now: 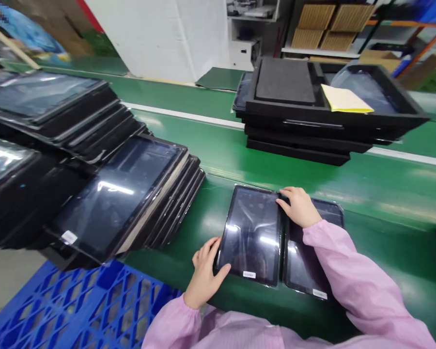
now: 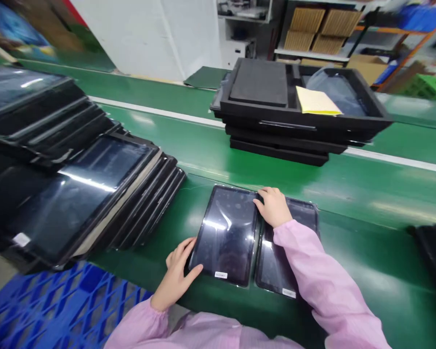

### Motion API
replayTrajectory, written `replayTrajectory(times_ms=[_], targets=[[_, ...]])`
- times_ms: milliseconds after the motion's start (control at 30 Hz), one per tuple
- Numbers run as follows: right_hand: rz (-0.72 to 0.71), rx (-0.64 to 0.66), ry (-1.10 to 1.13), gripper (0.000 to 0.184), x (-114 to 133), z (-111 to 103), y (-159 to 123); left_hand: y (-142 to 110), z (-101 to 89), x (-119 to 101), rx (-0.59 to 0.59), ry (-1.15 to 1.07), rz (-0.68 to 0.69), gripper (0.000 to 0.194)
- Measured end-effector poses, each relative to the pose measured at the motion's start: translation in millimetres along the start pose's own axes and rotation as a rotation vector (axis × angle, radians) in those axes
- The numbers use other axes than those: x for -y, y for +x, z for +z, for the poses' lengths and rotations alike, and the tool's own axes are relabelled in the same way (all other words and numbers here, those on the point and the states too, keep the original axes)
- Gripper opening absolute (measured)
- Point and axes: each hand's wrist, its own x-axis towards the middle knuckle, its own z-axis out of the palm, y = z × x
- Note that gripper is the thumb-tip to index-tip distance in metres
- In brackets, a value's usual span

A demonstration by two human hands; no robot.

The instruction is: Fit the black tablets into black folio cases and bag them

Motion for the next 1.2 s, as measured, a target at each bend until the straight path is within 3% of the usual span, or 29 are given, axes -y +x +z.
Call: replayTrajectory(times_ms=[333, 533, 600, 700, 767, 833, 900, 967, 1033, 1200], targets=[[0.006, -0.022, 0.185, 0.021, -12, 11, 10, 2, -13.0, 1, 0.152, 0.105, 0.004, 0.07], [0.016, -0.021, 0.277, 0.026, 16, 6, 3, 3, -12.8, 3, 0.151, 0.14, 0.013, 0.081], [-0.002, 0.109, 0.368, 0.026, 32, -11, -10, 2, -12.4, 3, 0.145, 0.148, 0.006, 0.084], [0.036, 0.649, 0.724, 0.025, 45, -52, -32, 0, -12.6, 3, 0.157, 0.14, 0.007, 0.084], [0.084, 0.934, 0.925, 0.026, 40, -81, -44, 0, -12.7, 4, 0.156, 0.139, 0.009, 0.084], [0.148, 1.075, 1.002, 0.026, 27, -104, -50, 0, -12.3, 5, 0.148, 0.142, 0.018, 0.085], [0.197, 1.126, 1.015, 0.028, 15, -117, -52, -2, -10.9, 7, 0.139, 0.145, 0.03, 0.083], [0.238, 1.118, 1.039, 0.031, 10, -121, -51, -4, -8.5, 11, 0.12, 0.147, 0.032, 0.081], [0.269, 1.019, 1.064, 0.036, 13, -120, -45, -5, -6.0, 15, 0.096, 0.146, 0.025, 0.077], [0.262, 0.512, 0.89, 0.033, 35, -103, -13, -1, -5.0, 19, 0.043, 0.095, 0.024, 0.057]])
